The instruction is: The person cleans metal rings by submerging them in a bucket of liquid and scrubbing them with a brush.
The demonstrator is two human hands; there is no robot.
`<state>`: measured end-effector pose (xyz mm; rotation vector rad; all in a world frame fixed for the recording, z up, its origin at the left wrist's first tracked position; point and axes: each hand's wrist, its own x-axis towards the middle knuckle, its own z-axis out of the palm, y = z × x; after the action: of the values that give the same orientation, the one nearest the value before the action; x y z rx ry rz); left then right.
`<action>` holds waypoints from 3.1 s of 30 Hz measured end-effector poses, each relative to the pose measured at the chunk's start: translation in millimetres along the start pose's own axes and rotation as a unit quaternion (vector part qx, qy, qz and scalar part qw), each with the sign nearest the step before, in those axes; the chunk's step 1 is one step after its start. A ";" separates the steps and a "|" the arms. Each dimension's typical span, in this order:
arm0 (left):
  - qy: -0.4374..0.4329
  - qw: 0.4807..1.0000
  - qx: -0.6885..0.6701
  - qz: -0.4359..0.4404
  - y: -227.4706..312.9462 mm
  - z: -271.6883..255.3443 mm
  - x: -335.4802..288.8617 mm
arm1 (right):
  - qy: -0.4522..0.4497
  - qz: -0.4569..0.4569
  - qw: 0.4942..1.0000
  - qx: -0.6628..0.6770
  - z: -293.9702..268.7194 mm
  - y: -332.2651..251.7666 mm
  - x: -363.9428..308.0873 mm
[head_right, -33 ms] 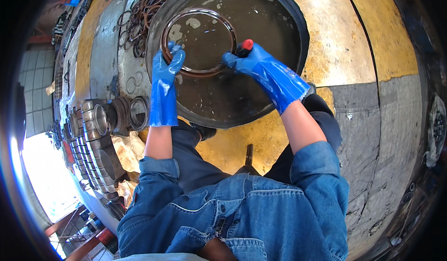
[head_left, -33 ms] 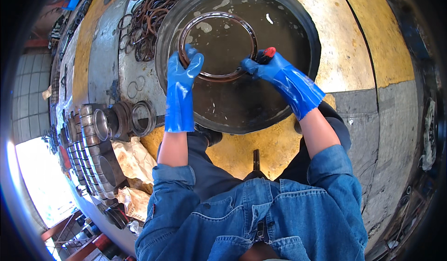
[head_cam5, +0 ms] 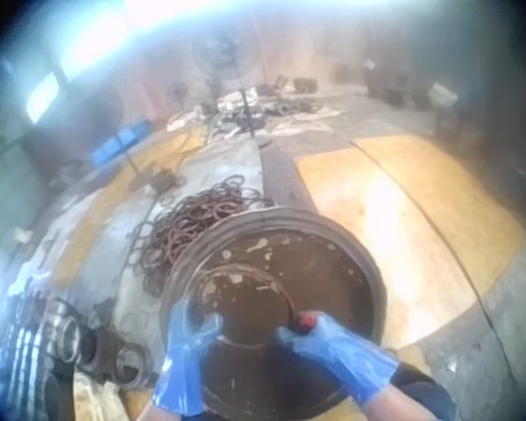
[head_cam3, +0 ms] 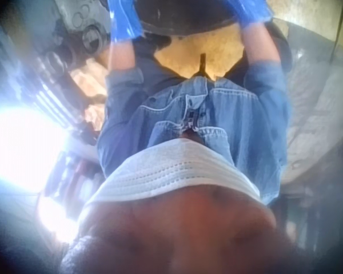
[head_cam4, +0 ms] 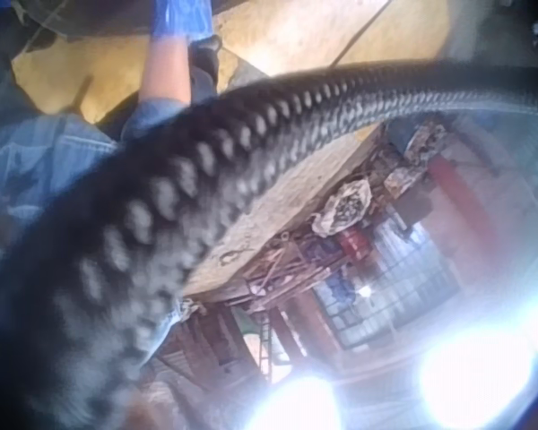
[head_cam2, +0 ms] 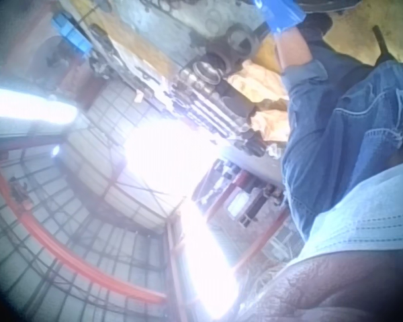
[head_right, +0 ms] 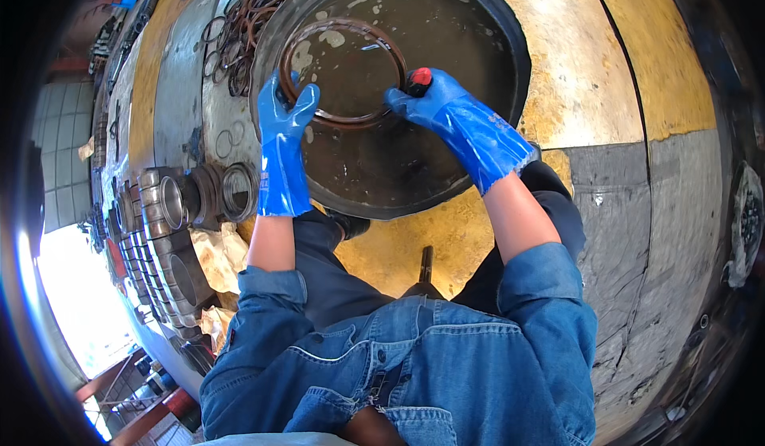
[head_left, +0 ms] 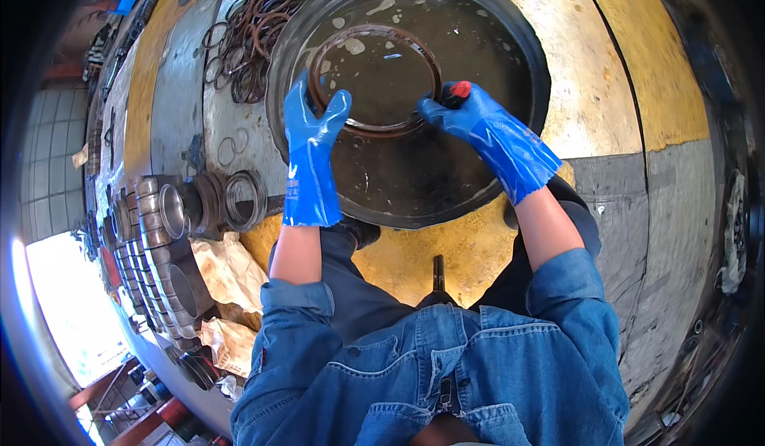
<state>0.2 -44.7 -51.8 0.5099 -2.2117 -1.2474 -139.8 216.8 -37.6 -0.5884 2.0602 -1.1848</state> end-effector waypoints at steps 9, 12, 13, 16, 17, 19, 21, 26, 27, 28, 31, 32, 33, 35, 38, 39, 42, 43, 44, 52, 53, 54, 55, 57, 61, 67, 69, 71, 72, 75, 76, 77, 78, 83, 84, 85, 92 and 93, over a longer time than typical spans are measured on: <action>-0.197 0.950 -0.039 -0.238 61.5 15.8 -14.6 | 0.177 -0.123 0.949 -0.232 7.1 5.2 -8.3; -0.103 0.946 -0.119 -0.283 62.2 4.2 -10.5 | 0.176 0.048 0.953 -0.241 1.2 1.4 -5.5; -0.069 0.942 -0.146 -0.293 61.7 -0.7 -9.4 | 0.156 0.113 0.947 -0.258 -1.7 -3.5 -5.4; -0.048 0.943 -0.147 -0.294 66.7 -0.3 -7.3 | 0.107 -0.008 0.988 -0.109 -1.4 -11.0 -10.1; -0.047 0.943 -0.142 -0.296 67.8 0.9 -9.4 | 0.088 -0.066 0.993 -0.035 2.3 -13.3 -14.0; -0.055 0.950 -0.120 -0.284 70.8 4.3 -12.0 | 0.165 -0.234 0.957 -0.057 13.7 -20.9 -13.2; -0.061 0.952 -0.104 -0.281 76.8 8.3 -12.2 | 0.235 -0.306 0.918 -0.097 19.2 -24.4 -11.1; -0.114 0.944 -0.156 -0.267 76.7 16.0 -16.7 | 0.214 -0.109 0.961 -0.138 29.5 -3.3 1.2; -0.120 0.944 -0.158 -0.264 78.9 15.7 -18.1 | 0.170 -0.055 0.980 -0.093 31.0 0.3 2.6; -0.126 0.944 -0.160 -0.261 82.4 15.0 -20.4 | 0.124 -0.001 0.991 -0.047 33.5 6.2 5.5; -0.124 0.943 -0.178 -0.251 76.8 14.4 -24.1 | -0.011 0.076 0.994 0.081 34.7 -3.0 0.8; -0.124 0.943 -0.188 -0.246 74.7 16.6 -24.0 | -0.023 0.064 0.983 0.173 40.2 2.7 -3.9; -0.122 0.941 -0.195 -0.249 73.6 18.4 -24.2 | -0.034 0.051 0.963 0.263 45.1 8.5 -5.7; -0.116 0.937 -0.209 -0.254 71.0 21.1 -25.1 | -0.045 0.045 0.953 0.296 49.8 8.7 -6.0; -0.114 0.921 -0.246 -0.279 62.4 22.9 -27.5 | -0.047 0.044 0.958 0.279 53.3 1.7 -12.3; -0.124 0.918 -0.241 -0.291 60.0 23.4 -27.1 | -0.045 0.052 0.969 0.238 50.2 3.3 -12.3; -0.136 0.900 -0.226 -0.348 55.5 20.7 -23.9 | -0.029 0.082 0.996 0.005 37.0 10.3 -8.0; -0.129 0.891 -0.239 -0.364 52.1 19.5 -21.4 | 0.015 0.077 0.996 -0.039 31.8 13.8 -9.3; -0.119 0.882 -0.251 -0.381 46.4 16.8 -18.7 | 0.055 0.069 0.993 -0.083 24.3 6.7 -13.3; -0.145 0.836 -0.299 -0.436 27.1 8.2 -20.0 | 0.140 -0.063 0.987 -0.038 21.3 7.9 -7.2; -0.140 0.840 -0.282 -0.442 32.0 10.1 -20.7 | 0.127 -0.114 0.983 0.072 21.4 -4.3 -9.9; -0.135 0.843 -0.266 -0.447 38.9 14.2 -20.7 | 0.103 -0.146 0.977 0.117 21.4 -16.7 -14.1; -0.130 0.847 -0.250 -0.452 42.3 17.0 -20.5 | 0.079 -0.177 0.968 0.161 23.9 -25.6 -17.0; -0.130 0.848 -0.250 -0.450 47.2 21.8 -19.8 | 0.105 -0.315 0.937 0.105 30.3 -27.4 -10.5; -0.164 0.834 -0.304 -0.430 57.2 21.5 -23.7 | 0.202 -0.219 0.954 0.024 24.7 -20.9 -10.2; -0.122 0.849 -0.342 -0.382 56.9 12.4 -18.6 | 0.152 0.103 0.982 -0.051 9.1 11.2 4.7; -0.106 0.847 -0.343 -0.393 51.6 5.2 -13.8 | 0.124 0.093 0.986 -0.061 7.9 1.8 1.1; -0.116 0.842 -0.343 -0.399 48.6 1.6 -12.8 | 0.137 0.023 0.990 -0.027 8.2 -11.0 -4.4; -0.112 0.843 -0.336 -0.404 47.8 2.3 -13.0 | 0.171 -0.094 0.980 0.035 12.3 -13.2 -5.8; -0.122 0.839 -0.337 -0.409 52.4 4.0 -14.6 | 0.189 -0.199 0.957 0.097 13.7 -20.2 -0.8; -0.129 0.837 -0.341 -0.409 55.2 4.0 -15.3 | 0.192 -0.189 0.963 0.033 9.4 -21.7 0.1; -0.135 0.835 -0.352 -0.399 56.9 4.0 -16.5 | 0.191 -0.152 0.969 0.031 8.4 -19.3 0.2; -0.141 0.834 -0.364 -0.390 58.2 3.7 -17.7 | 0.189 -0.115 0.975 0.028 8.0 -15.5 0.3; -0.125 0.847 -0.382 -0.347 61.7 5.3 -17.6 | 0.092 0.022 0.995 0.004 16.7 18.4 5.4; -0.121 0.854 -0.379 -0.335 61.0 5.3 -17.4 | 0.061 0.065 0.996 -0.019 21.5 18.1 6.1; -0.116 0.861 -0.375 -0.323 60.6 5.1 -17.7 | 0.043 0.063 0.997 -0.008 27.4 18.4 4.1; -0.104 0.873 -0.349 -0.324 57.7 7.2 -19.1 | -0.050 0.082 0.993 0.071 60.7 9.3 -12.2; -0.100 0.879 -0.330 -0.330 54.7 10.3 -17.8 | -0.056 0.078 0.993 0.067 60.0 9.2 -13.5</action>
<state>4.4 -0.6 -13.7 0.9076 -1.6086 -2.3732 -86.6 196.2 -62.4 -0.4116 1.8808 -1.1606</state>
